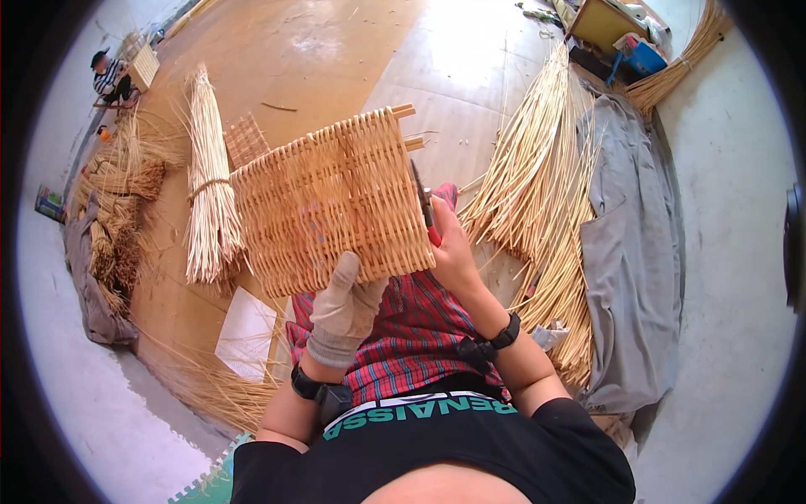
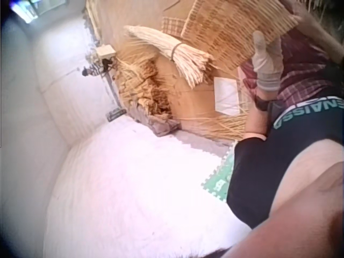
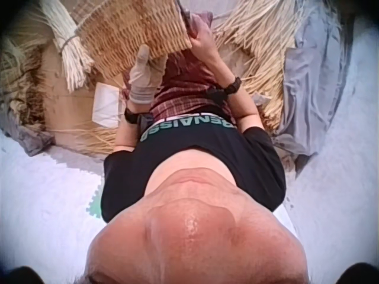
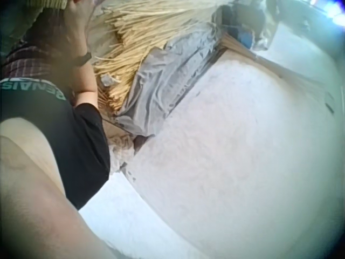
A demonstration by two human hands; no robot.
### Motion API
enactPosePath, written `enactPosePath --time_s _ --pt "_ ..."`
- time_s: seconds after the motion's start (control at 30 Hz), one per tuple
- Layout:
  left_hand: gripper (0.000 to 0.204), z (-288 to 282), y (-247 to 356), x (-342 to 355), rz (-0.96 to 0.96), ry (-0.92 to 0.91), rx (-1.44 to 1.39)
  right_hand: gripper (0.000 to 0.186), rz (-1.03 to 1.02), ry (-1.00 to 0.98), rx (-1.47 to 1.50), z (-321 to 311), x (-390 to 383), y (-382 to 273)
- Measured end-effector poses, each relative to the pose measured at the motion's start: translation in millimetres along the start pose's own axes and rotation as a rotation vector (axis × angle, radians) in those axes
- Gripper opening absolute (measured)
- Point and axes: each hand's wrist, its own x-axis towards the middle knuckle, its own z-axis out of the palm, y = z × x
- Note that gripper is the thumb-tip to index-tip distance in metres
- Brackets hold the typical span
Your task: Measure, trim, and weave a wicker basket component.
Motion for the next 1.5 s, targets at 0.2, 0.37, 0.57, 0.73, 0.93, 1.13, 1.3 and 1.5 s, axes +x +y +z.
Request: enactPosePath --time_s 0.2,0.37,0.57,0.73,0.93,1.13,1.3,1.5 --pt "0.053 -7 -3 -1 -0.091 0.037 -0.031 0.054 -0.016 -0.045 0.085 5 11 9" --pt "0.053 -14 -4 -2 -0.074 0.027 0.054 0.036 0.019 -0.014 -0.048 4 11 7" --pt "0.05 -11 -2 -1 -0.111 0.037 -0.035 0.04 0.193 0.082 -0.213 -8 19 5" --pt "0.05 -18 -3 -4 -0.135 0.004 -0.004 0.05 -0.037 0.1 -0.133 -1 29 -3" --pt "0.051 -17 -4 -2 -0.13 -0.011 -0.025 0.062 0.029 0.03 -0.056 2 29 -4" --pt "0.052 -19 -4 -2 -0.128 -0.023 -0.037 0.063 0.032 -0.005 0.051 6 25 5" --pt "0.054 -14 -4 -5 -0.16 0.002 -0.03 0.065 0.014 0.039 -0.002 3 34 0" --pt "0.051 -13 -5 -6 -0.178 0.059 -0.033 0.069 0.07 0.003 -0.022 -1 39 4"
